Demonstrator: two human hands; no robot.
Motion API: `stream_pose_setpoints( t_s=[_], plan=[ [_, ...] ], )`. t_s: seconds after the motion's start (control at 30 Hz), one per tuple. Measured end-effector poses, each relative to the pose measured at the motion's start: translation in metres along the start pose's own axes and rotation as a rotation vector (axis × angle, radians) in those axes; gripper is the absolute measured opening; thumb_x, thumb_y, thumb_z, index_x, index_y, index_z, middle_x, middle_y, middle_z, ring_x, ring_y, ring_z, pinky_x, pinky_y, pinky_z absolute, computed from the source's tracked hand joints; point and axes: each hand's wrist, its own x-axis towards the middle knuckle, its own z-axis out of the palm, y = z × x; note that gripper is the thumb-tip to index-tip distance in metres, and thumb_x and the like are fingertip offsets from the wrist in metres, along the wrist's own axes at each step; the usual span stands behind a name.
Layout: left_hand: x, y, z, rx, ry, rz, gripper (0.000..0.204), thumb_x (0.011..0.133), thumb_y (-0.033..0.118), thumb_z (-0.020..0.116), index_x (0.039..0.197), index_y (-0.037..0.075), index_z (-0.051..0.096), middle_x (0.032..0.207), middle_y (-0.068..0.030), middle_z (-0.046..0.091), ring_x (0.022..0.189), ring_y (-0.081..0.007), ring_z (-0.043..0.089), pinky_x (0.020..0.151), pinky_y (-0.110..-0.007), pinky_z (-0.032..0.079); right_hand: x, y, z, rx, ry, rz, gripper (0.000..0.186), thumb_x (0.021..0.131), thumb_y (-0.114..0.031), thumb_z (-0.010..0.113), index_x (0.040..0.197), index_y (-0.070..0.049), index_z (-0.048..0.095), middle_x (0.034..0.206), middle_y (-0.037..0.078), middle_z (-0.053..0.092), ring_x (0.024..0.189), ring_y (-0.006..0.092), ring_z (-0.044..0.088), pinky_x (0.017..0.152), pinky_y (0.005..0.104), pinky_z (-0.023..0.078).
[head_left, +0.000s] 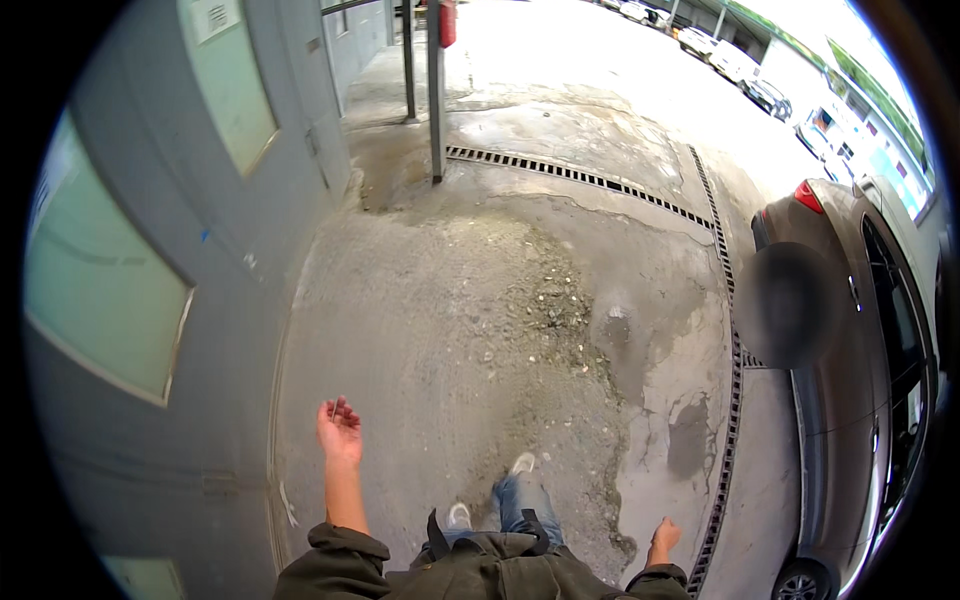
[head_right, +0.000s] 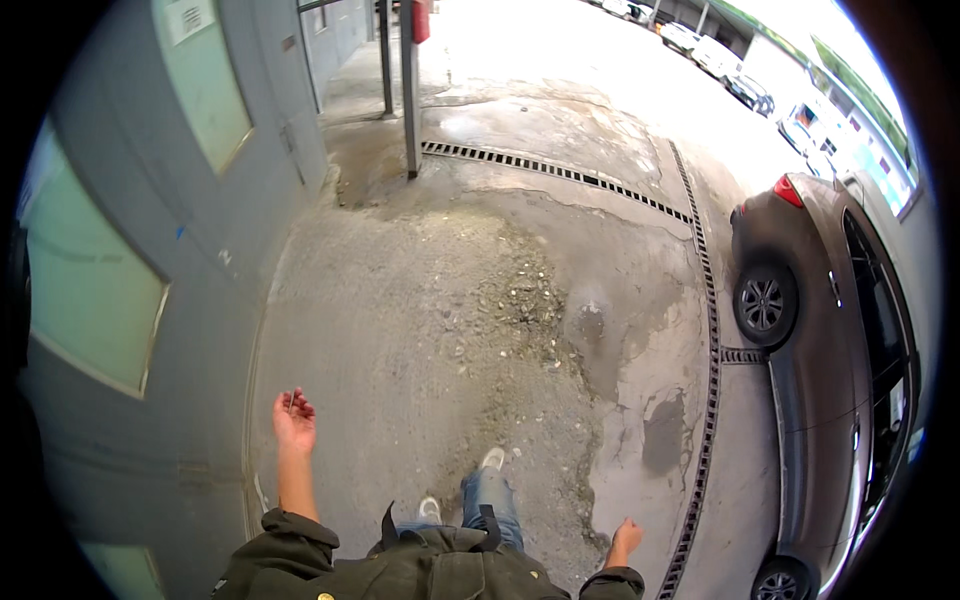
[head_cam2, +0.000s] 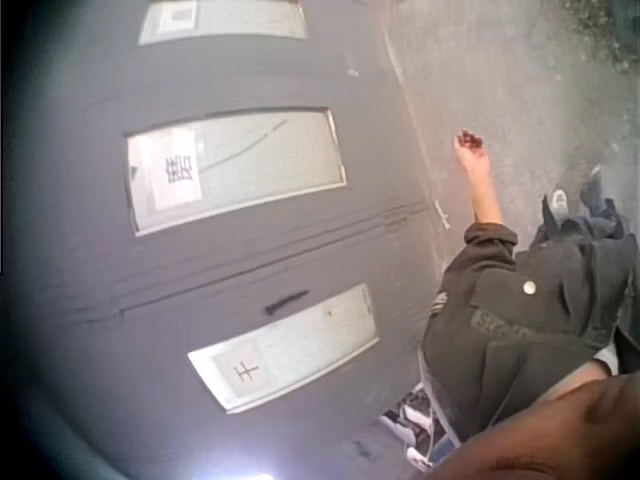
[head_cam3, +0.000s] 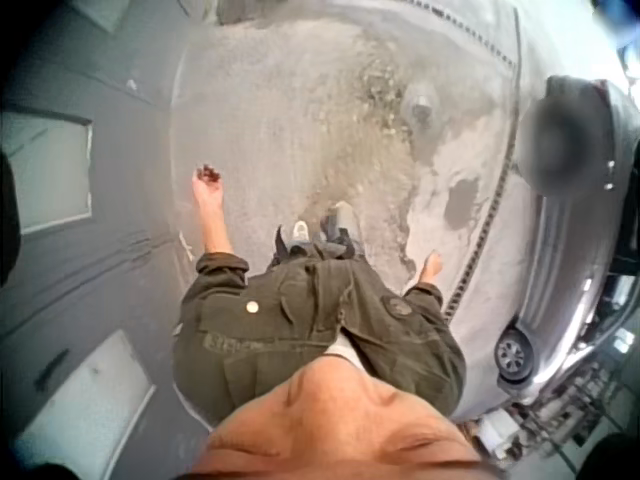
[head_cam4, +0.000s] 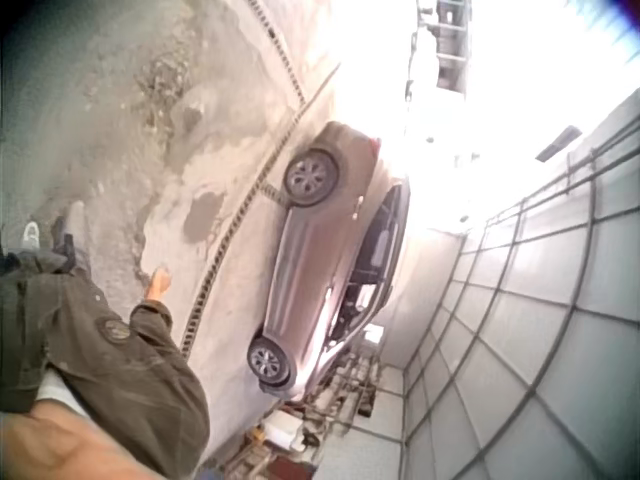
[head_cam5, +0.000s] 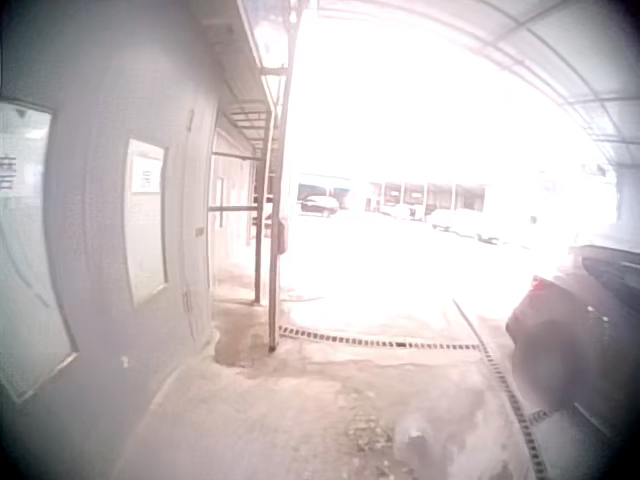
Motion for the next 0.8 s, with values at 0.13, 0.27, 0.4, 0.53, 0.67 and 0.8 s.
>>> stream_pose_setpoints(
  t_s=[0.13,0.27,0.4,0.53,0.67,0.8],
  plan=[
    [0.085,-0.085,0.160,-0.074,-0.063,-0.070,0.015,0.105,0.027,0.057,0.102,0.012,0.058,0.099,-0.0065,0.072,0.078,-0.0153,0.065,0.066,-0.030,0.055,0.096,-0.034,0.062,0.168,0.092,-0.003,0.043,0.091,-0.027,0.063,0.117,0.007,0.070,0.117,0.032,0.071,0.112,0.0468,0.066,0.096,0.0531,0.049],
    [0.188,-0.117,0.240,-0.108,0.073,0.048,0.015,0.105,0.027,0.058,0.103,0.011,0.058,0.100,-0.0072,0.072,0.080,-0.0152,0.065,0.067,-0.029,0.055,0.127,-0.181,0.117,0.282,0.108,0.237,0.047,0.095,-0.027,0.062,0.124,0.011,0.065,0.124,0.029,0.070,0.116,0.0435,0.066,0.099,0.0496,0.051],
    [0.251,-0.121,0.310,-0.142,0.250,0.162,0.018,0.105,0.028,0.058,0.105,0.011,0.057,0.101,-0.0070,0.072,0.081,-0.0146,0.064,0.068,-0.029,0.055,0.197,-0.432,0.151,0.239,0.004,0.144,0.048,0.093,-0.031,0.066,0.112,0.014,0.068,0.113,0.030,0.073,0.105,0.0449,0.069,0.091,0.0514,0.053],
    [0.314,-0.154,0.402,-0.190,0.219,0.224,0.019,0.105,0.030,0.057,0.106,0.011,0.057,0.104,-0.0065,0.071,0.082,-0.0139,0.063,0.070,-0.028,0.054,0.349,-0.663,0.187,0.116,0.166,-0.288,0.040,0.084,-0.033,0.070,0.080,0.007,0.071,0.077,0.027,0.070,0.073,0.0427,0.068,0.075,0.0533,0.052],
    [0.393,-0.199,0.502,-0.207,0.334,0.227,0.020,0.106,0.031,0.055,0.110,0.011,0.056,0.109,-0.0051,0.070,0.082,-0.0136,0.061,0.070,-0.027,0.053,0.393,-0.951,0.222,0.208,0.146,-0.495,0.036,0.080,-0.031,0.070,0.073,0.004,0.066,0.071,0.023,0.067,0.067,0.0385,0.066,0.070,0.0493,0.052],
    [0.509,-0.260,0.596,-0.286,0.424,0.137,0.019,0.106,0.030,0.055,0.111,0.011,0.056,0.108,-0.0062,0.070,0.079,-0.0143,0.061,0.070,-0.028,0.053,0.402,-1.151,0.257,0.246,0.138,-0.577,0.033,0.077,-0.030,0.070,0.071,0.003,0.066,0.070,0.021,0.068,0.067,0.0383,0.067,0.070,0.0483,0.053]
  ],
)
